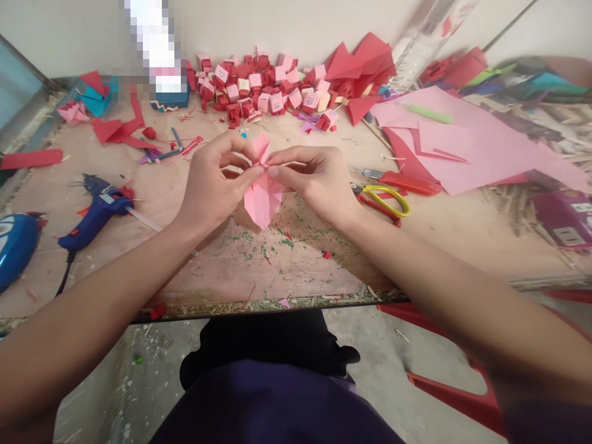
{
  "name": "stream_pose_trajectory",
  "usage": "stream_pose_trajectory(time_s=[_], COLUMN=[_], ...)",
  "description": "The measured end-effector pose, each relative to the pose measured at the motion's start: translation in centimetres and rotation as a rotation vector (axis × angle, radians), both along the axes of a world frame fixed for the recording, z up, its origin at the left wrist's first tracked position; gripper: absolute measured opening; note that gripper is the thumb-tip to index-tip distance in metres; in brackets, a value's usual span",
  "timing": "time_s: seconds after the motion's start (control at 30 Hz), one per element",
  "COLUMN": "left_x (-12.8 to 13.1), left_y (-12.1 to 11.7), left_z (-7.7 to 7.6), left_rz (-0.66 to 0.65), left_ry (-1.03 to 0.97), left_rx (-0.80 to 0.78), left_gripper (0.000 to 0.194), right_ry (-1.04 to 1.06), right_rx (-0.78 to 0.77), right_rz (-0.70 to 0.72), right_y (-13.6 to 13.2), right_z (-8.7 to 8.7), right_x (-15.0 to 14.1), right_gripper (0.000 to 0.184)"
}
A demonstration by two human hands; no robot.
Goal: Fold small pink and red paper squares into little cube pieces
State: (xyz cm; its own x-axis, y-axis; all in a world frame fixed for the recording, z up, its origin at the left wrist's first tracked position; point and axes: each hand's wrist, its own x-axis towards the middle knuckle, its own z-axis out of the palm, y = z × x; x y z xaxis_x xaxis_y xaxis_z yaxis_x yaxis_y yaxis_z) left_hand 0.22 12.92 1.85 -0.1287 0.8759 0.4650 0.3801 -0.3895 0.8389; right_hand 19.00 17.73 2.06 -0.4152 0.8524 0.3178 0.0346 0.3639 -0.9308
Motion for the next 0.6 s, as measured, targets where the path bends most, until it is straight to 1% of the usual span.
stream_pose_trajectory(time_s=[0.1,0.17,0.27,0.37,0.6], left_x=[-0.09,-0.11,-0.02,0.12,-0.33], left_y=[-0.07,-0.09,-0.09,-0.08,0.7], left_z=[0.23,0.36,0.41,0.35,-0.2], left_rz=[0.011,0.021,0.035,0.017,0.005], left_ry=[0.033,0.048,0.034,-0.003,-0.07], left_rx=[0.002,0.005,0.019,0.029,0.061], left_gripper=[0.022,0.022,0.02,0.02,0.026], right_ry=[-0.047,-0.053,-0.024,0.011,0.075], right_rx=[0.1,0.111,0.036,-0.06,-0.191], right_rz=[-0.021,-0.035,-0.046,-0.047,-0.081], right_y=[-0.14,-0.06,0.22,0.37,0.61], right_z=[0.23,0.23,0.06,-0.07,-0.11], right_x=[0.02,0.05,0.11,0.17,0.1], right_gripper=[0.012,0.014,0.015,0.014,0.014])
